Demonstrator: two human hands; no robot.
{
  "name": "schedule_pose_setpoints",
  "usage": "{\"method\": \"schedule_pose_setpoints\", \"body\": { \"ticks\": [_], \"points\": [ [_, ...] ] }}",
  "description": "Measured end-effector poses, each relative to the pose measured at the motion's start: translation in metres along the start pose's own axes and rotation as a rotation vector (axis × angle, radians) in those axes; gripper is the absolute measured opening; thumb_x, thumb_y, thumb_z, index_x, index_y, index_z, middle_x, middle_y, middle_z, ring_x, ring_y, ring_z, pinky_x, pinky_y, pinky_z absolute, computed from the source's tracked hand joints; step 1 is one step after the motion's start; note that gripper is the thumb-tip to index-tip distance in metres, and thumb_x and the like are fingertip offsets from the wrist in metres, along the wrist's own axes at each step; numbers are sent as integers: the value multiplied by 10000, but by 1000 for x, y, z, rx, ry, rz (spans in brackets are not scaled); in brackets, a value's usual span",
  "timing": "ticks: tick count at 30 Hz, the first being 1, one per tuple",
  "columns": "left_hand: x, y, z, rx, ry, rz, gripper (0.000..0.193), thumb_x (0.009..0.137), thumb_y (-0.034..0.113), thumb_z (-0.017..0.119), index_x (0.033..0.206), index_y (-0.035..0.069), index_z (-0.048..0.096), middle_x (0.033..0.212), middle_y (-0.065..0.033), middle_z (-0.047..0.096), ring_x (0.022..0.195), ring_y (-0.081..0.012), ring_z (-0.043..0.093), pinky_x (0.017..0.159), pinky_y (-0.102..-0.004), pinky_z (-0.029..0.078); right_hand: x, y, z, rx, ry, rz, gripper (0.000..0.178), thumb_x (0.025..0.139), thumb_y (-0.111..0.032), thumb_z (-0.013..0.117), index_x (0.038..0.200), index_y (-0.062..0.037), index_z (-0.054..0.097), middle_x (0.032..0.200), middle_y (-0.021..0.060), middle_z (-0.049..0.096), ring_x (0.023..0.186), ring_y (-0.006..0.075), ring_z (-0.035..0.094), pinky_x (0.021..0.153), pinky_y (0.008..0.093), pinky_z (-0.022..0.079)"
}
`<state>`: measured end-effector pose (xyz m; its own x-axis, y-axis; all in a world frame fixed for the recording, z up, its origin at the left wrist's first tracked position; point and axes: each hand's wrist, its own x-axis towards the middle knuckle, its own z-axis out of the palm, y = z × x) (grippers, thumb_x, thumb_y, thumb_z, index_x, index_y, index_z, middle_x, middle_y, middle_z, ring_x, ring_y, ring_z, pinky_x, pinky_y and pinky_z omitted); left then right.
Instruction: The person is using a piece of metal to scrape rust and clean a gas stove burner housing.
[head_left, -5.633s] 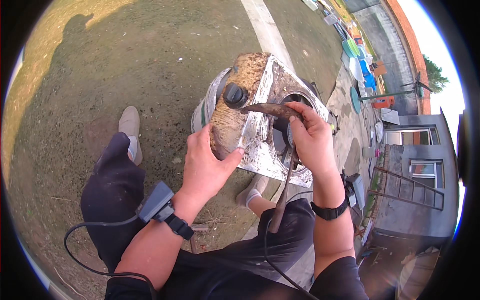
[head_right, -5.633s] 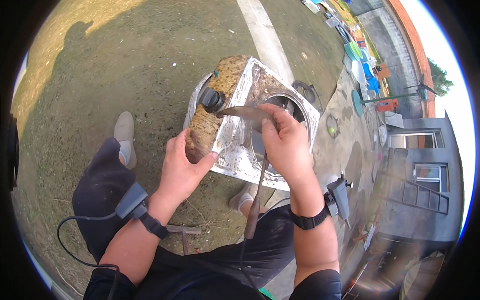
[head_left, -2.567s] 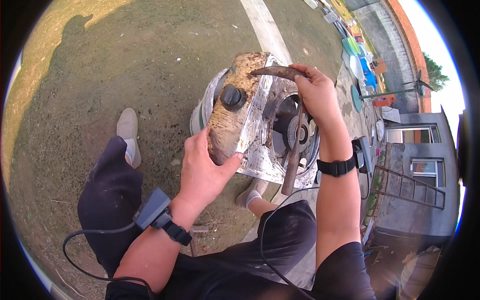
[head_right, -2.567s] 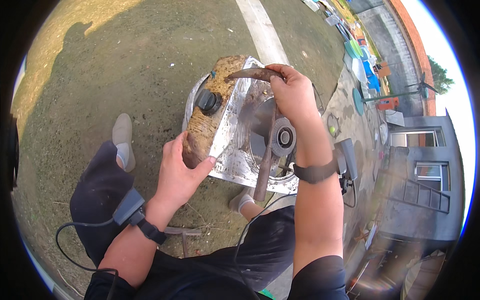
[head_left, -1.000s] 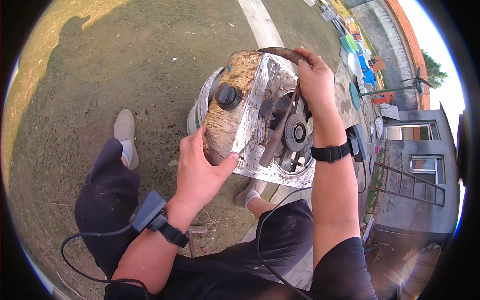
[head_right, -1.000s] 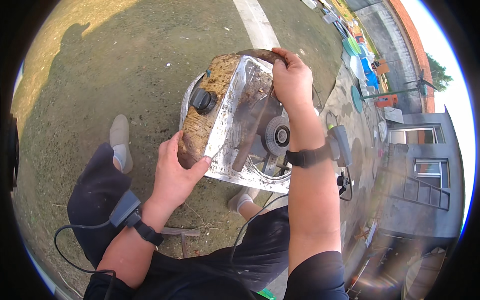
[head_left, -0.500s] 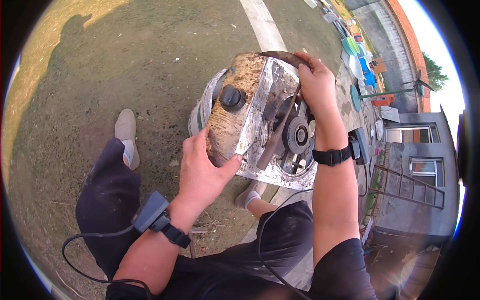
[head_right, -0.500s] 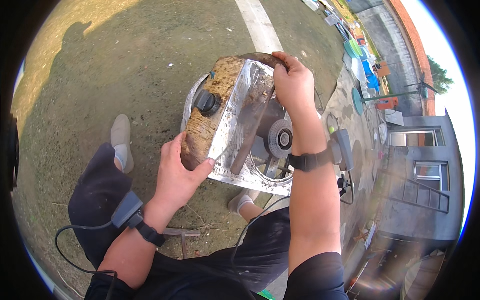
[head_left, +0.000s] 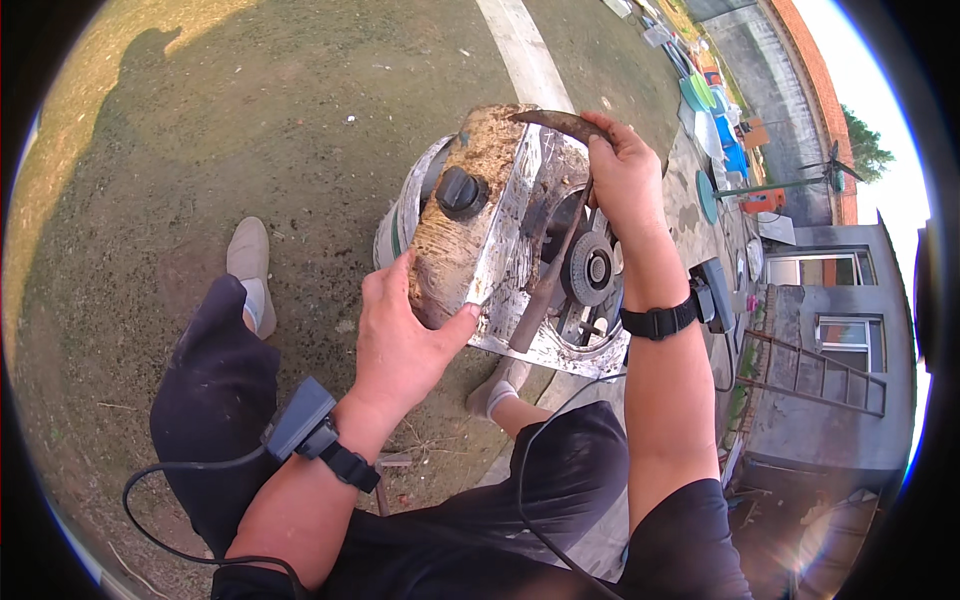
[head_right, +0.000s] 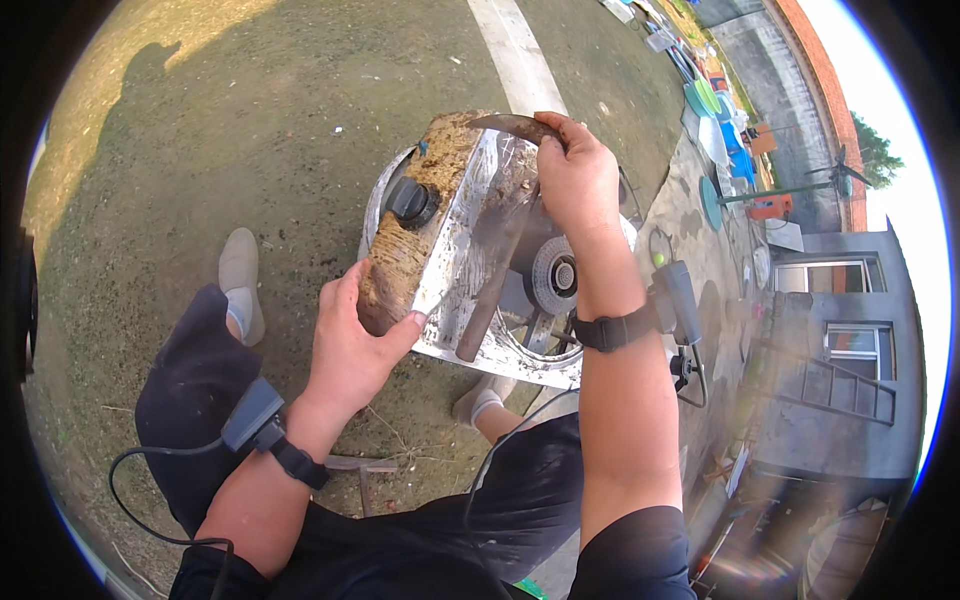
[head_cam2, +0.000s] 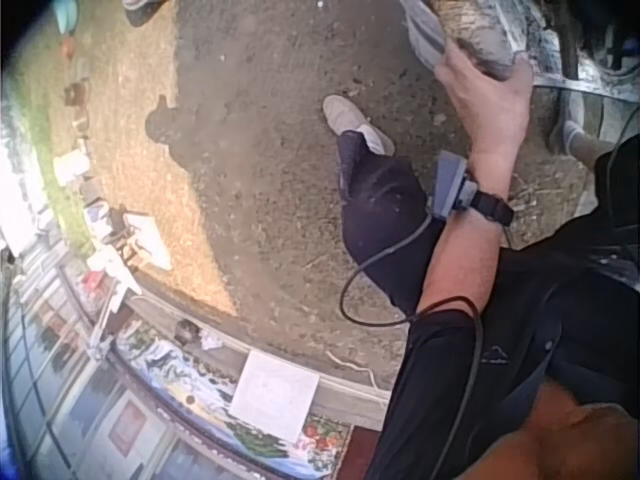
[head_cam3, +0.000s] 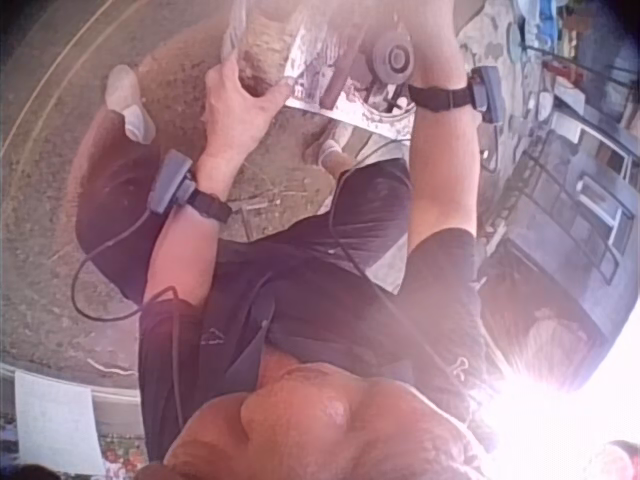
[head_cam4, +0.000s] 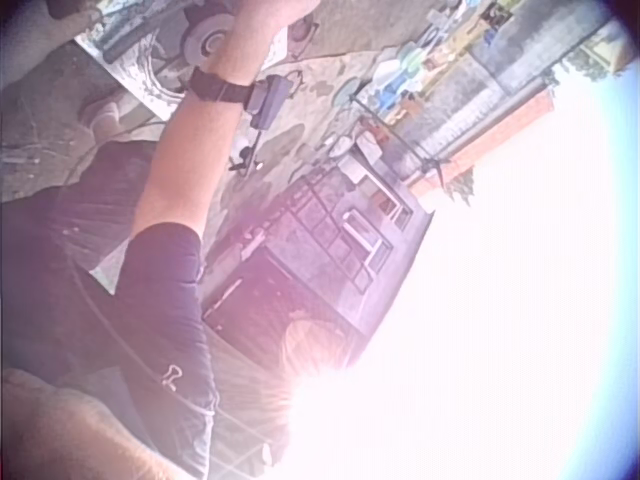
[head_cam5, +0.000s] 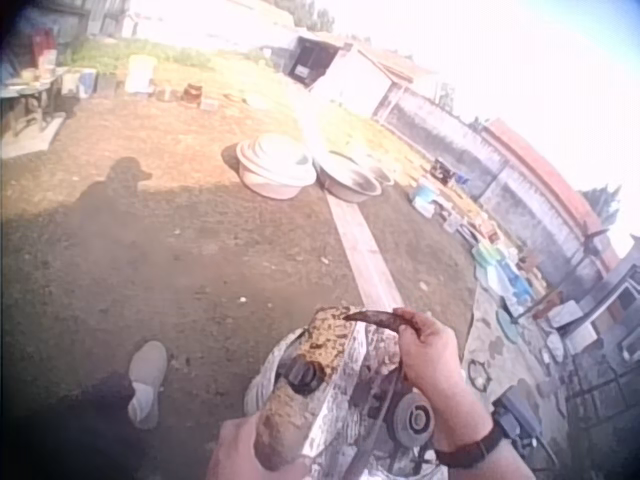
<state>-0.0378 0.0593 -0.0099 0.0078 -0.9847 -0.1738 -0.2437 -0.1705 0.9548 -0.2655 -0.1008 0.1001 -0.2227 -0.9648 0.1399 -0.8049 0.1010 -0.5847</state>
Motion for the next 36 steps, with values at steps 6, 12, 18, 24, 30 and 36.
{"method": "schedule_pose_setpoints", "body": {
  "ticks": [6,12,18,24,30,36],
  "points": [
    [-1,0,-1,5,-5,-3,879,842,321,877,1529,-38,461,1389,-233,536,1309,-372,581,1116,-442,480,-28,-6,-11,-2,-142,49,343,985,-154,603,1274,-76,771,773,50,701,663,107,615,692,295,516],
    [2,0,1,-2,2,25,892,841,330,876,1533,-43,455,1400,-243,529,1308,-369,581,1112,-438,479,-17,-7,-15,-99,-9,15,350,975,-143,610,1280,-78,770,783,33,700,688,99,613,699,290,512],
    [0,-4,0,14,1,11,888,842,328,874,1533,-42,457,1393,-243,533,1307,-368,580,1112,-445,478,-24,-5,-20,-32,-127,-4,351,979,-128,602,1283,-72,767,779,14,694,681,104,617,692,297,514],
    [2,-1,1,10,-1,23,884,844,328,877,1528,-44,459,1391,-241,534,1304,-363,582,1111,-442,479,-21,-5,-22,-57,-106,12,350,990,-136,597,1288,-69,768,728,23,669,593,86,578,613,294,497],
    [3,-2,1,-6,7,8,909,815,324,897,1517,-45,453,1387,-249,514,1296,-413,574,1110,-467,492,-21,-8,-25,-31,-156,25,361,1000,-143,587,1309,-85,764,665,6,627,546,80,554,574,300,482],
    [1,-4,0,32,8,35,885,845,324,878,1533,-41,457,1391,-237,532,1294,-366,588,1111,-439,480,-25,-3,-24,-35,-106,-40,354,1011,-132,573,1304,-84,767,670,-33,600,532,70,516,554,283,453]
  ]
}}
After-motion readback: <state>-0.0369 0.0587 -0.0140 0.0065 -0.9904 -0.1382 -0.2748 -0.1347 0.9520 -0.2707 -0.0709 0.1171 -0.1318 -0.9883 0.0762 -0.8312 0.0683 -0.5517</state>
